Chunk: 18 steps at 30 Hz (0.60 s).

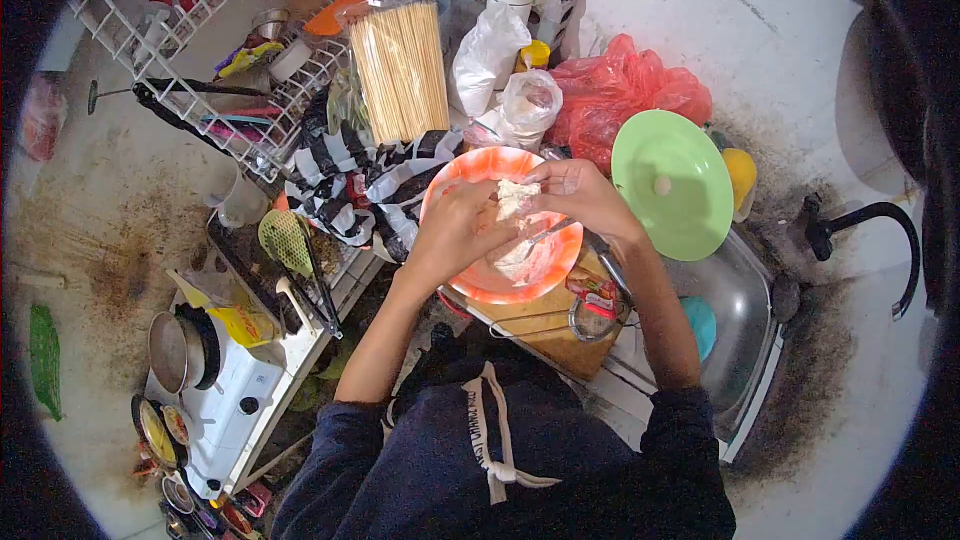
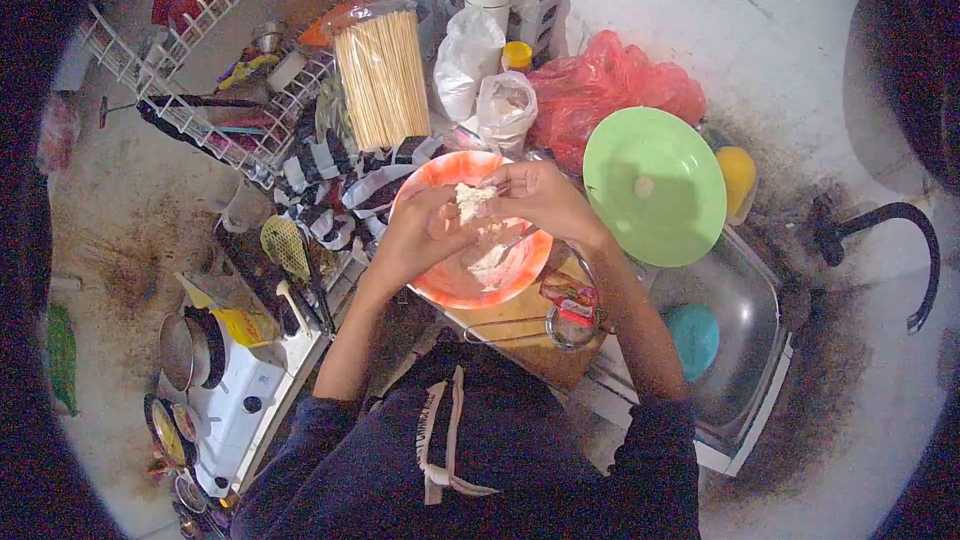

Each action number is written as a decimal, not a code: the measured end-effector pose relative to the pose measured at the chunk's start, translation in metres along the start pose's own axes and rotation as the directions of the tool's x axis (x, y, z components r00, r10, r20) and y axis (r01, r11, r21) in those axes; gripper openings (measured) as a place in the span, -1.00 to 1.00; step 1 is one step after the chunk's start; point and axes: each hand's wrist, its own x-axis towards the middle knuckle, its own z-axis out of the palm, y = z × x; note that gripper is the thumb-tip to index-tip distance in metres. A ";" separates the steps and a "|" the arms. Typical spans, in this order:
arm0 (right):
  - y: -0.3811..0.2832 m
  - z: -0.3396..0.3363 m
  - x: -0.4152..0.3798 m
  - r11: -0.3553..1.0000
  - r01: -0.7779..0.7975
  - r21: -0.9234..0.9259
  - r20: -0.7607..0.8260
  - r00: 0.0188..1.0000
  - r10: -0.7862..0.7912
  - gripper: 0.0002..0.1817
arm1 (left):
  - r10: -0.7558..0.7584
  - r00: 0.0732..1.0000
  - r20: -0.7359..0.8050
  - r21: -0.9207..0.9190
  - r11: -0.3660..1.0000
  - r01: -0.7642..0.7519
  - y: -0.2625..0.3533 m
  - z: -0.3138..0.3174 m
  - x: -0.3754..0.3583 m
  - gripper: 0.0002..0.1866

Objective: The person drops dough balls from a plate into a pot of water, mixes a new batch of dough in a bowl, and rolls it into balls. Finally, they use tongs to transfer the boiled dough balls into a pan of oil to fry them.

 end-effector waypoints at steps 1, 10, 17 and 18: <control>-0.002 0.001 -0.001 1.000 0.000 -0.006 0.004 1.000 0.000 -0.69 | -0.094 0.991 0.095 -0.009 0.995 0.095 0.003 -0.002 0.002 -0.36; 0.000 0.009 -0.006 0.992 0.084 0.095 -0.040 0.996 -0.080 -0.65 | 0.068 0.978 -0.198 -0.265 0.957 -0.120 0.015 0.000 0.002 -0.58; 0.005 0.006 -0.006 0.998 0.056 0.033 0.009 0.998 -0.056 -0.68 | 0.064 0.978 -0.201 -0.222 0.969 -0.109 0.003 -0.002 0.000 -0.64; 0.002 0.010 -0.008 0.999 0.046 0.006 0.010 0.999 -0.046 -0.69 | 0.010 0.987 -0.163 -0.257 0.965 -0.052 0.006 -0.004 -0.001 -0.68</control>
